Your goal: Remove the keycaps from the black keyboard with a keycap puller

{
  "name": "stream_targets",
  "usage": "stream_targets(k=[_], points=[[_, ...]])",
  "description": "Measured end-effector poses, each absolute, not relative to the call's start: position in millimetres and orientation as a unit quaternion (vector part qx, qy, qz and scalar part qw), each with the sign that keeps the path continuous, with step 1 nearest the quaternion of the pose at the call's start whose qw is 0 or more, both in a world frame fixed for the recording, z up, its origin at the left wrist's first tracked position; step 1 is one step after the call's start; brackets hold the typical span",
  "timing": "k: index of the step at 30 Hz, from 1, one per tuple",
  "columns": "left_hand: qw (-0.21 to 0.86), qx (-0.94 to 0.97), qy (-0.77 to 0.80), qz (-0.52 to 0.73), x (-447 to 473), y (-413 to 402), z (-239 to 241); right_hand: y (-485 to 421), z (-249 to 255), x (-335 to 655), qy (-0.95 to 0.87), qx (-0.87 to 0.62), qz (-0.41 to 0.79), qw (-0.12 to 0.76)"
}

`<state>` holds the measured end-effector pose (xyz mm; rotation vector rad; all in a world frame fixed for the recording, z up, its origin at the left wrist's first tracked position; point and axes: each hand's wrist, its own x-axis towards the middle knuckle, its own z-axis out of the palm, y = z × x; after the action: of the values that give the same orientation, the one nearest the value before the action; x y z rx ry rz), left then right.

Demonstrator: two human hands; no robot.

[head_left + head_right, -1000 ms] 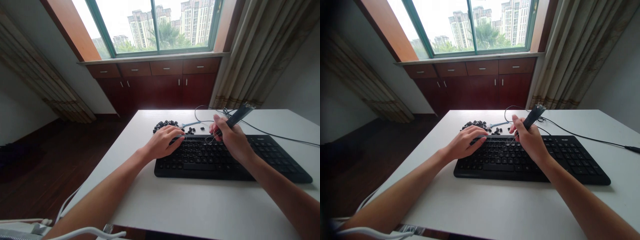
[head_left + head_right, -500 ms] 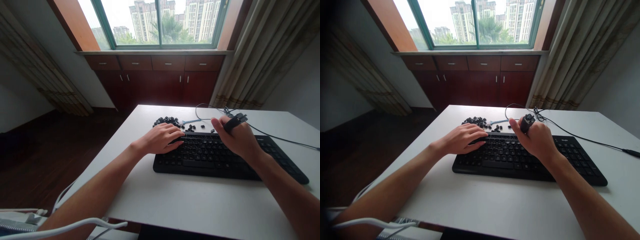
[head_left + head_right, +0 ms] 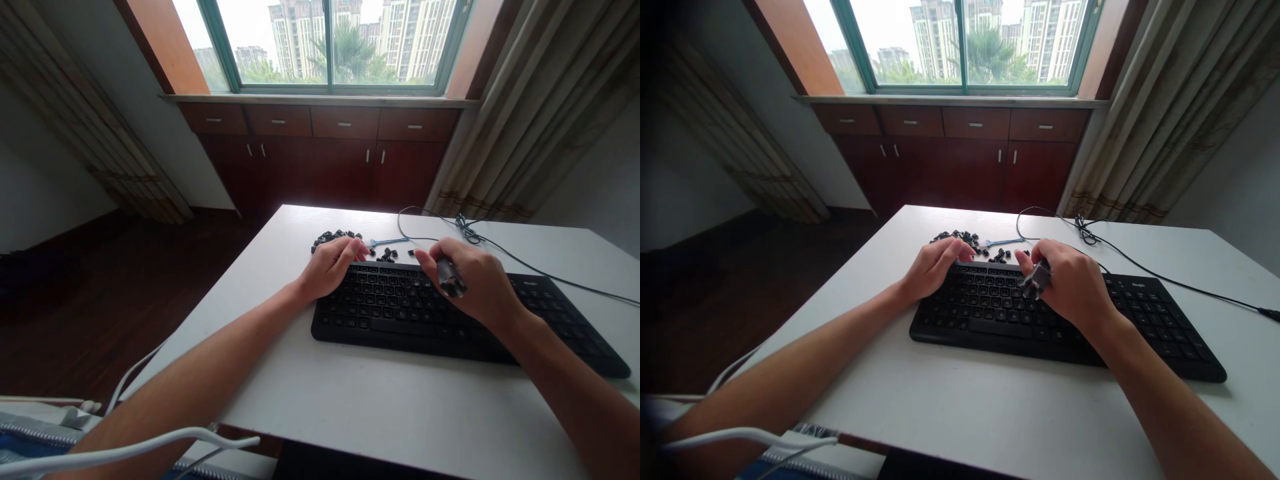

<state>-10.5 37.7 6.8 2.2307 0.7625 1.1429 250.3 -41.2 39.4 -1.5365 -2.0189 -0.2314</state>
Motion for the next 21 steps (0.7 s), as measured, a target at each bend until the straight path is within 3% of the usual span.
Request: stream_targets(k=[8, 21], points=[[0.141, 0.903, 0.182, 0.362, -12.8, 33.6, 9.5, -42.1, 41.5, 249.6, -0.761, -0.582, -0.219, 0.186], [0.130, 0.910, 0.178, 0.352, -13.0, 33.5, 10.9, -40.4, 41.4, 250.8, -0.773, -0.564, -0.226, 0.182]])
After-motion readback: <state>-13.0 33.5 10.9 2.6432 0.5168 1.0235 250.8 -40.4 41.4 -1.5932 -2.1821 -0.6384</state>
